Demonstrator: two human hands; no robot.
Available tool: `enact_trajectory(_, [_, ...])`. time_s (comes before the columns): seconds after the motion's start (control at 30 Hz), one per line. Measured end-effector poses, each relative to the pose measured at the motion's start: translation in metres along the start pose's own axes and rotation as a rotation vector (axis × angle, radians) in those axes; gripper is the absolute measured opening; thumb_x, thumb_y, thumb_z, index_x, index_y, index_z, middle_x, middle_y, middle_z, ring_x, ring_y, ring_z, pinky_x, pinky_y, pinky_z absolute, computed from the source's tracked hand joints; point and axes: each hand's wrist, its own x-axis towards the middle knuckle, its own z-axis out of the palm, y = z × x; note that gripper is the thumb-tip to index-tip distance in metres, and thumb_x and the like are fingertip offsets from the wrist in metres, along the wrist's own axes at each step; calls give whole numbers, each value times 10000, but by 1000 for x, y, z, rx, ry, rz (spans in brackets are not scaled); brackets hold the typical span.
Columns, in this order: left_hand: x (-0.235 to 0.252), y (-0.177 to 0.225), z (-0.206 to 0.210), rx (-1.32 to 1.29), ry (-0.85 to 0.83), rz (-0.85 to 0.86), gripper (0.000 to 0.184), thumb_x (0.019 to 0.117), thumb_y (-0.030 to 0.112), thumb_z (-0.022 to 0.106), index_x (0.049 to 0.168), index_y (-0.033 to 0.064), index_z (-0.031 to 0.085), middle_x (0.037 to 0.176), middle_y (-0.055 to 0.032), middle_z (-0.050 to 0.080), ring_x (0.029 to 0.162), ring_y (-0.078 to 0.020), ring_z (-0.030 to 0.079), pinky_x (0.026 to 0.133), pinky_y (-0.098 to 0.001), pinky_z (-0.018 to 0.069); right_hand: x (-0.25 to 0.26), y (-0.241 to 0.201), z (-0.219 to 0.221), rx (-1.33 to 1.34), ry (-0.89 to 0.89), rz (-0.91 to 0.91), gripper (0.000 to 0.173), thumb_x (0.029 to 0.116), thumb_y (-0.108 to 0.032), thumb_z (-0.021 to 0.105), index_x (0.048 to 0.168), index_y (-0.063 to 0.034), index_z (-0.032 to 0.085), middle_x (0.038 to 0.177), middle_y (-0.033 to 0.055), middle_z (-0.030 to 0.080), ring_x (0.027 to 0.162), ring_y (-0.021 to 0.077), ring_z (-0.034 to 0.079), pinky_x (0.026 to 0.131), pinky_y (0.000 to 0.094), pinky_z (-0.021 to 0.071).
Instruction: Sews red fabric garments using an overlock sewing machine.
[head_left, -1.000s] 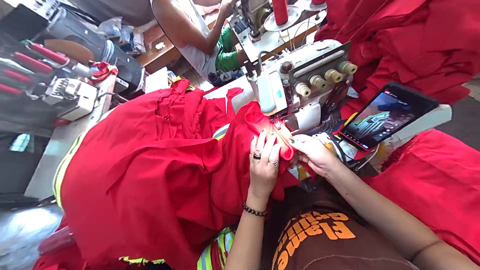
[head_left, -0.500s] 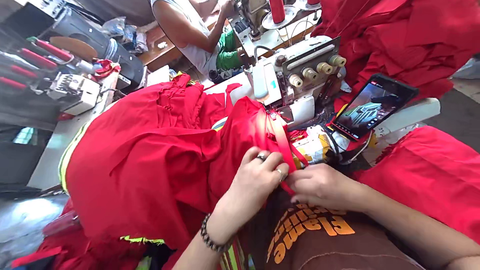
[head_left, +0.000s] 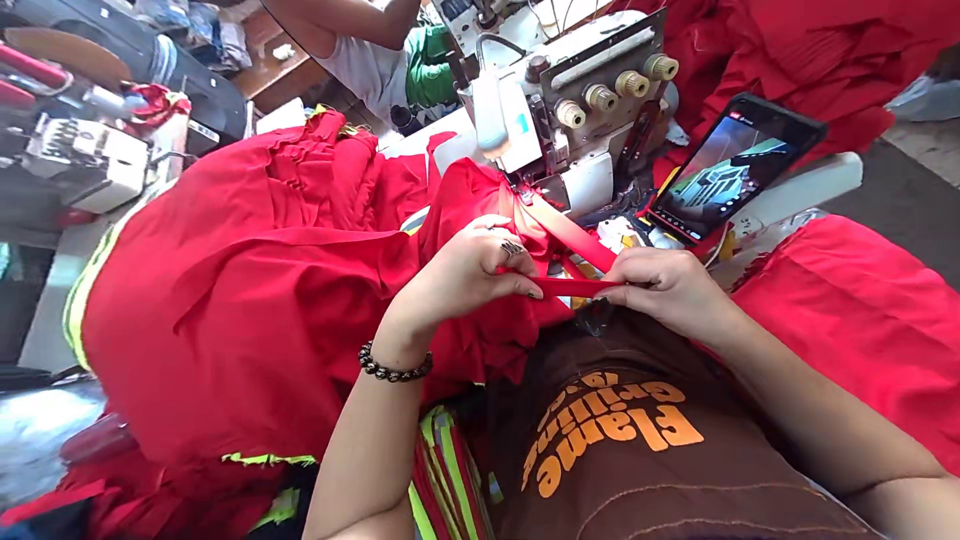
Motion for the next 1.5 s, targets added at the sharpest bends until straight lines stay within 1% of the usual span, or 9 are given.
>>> enact_trajectory(0.2, [0,-6,5,-215,335,-87,132,972,70,619,898,7,710,1012,-75,704,1028,-137,669,956,-309,545,-12,-51,-12,162,-337,-417,358,1041,-315,601,802,-52,643,1023,99,624,992,105,581,830,197,491])
enact_trajectory(0.3, [1,-35,13,264,341,-211,203,1022,150,560,1012,-8,688,1092,-167,671,1101,-289,627,1015,-476,460,-13,-59,-27,195,-380,-476,331,1055,-270,571,811,-53,631,917,71,591,902,90,563,744,179,463])
enact_trajectory(0.4, [-3,-54,16,697,82,-274,427,1008,444,562,895,47,673,861,-137,664,850,-343,666,816,-566,503,-13,-52,-39,72,-394,-422,294,1052,-248,563,846,-66,666,859,44,593,818,90,570,675,206,469])
enact_trajectory(0.6, [-42,88,21,340,-441,-175,280,847,335,792,791,67,734,752,-107,707,729,-306,713,728,-558,558,28,-58,-19,45,-389,-282,229,1042,-245,571,981,-68,702,879,14,661,821,39,610,735,202,505])
enact_trajectory(0.8, [-35,129,1,689,-53,-77,215,966,262,620,835,111,697,796,-70,654,650,-249,660,500,-376,525,79,-73,46,74,-683,-224,216,1017,-65,519,928,54,676,908,186,667,915,309,650,815,521,485])
enact_trajectory(1.03, [-48,88,-44,180,167,-208,617,902,508,737,1295,67,560,1167,-88,666,862,-64,630,751,-228,544,72,-122,27,258,-605,-140,411,1109,-212,380,1038,47,691,985,107,661,939,110,594,841,297,458])
enact_trajectory(1.2, [-66,65,-65,260,146,-182,502,983,575,578,830,103,657,782,-9,640,803,-111,605,754,-328,496,80,-105,23,128,-421,-254,286,1072,-223,507,1155,-55,724,1122,67,680,1061,120,633,930,318,523])
enact_trajectory(1.37, [-86,51,-85,43,326,-147,394,1008,510,581,783,196,660,914,76,673,1192,-116,588,1130,-415,382,118,-5,37,-361,-157,-397,149,900,-246,749,891,-97,754,913,89,680,960,302,645,881,577,473])
enact_trajectory(1.5, [-85,40,-77,-189,369,-80,420,1003,483,604,702,191,580,863,63,651,1102,-117,624,1045,-360,471,122,-34,45,-54,-146,-389,86,878,-237,751,884,-172,807,925,-45,713,954,110,638,865,396,502])
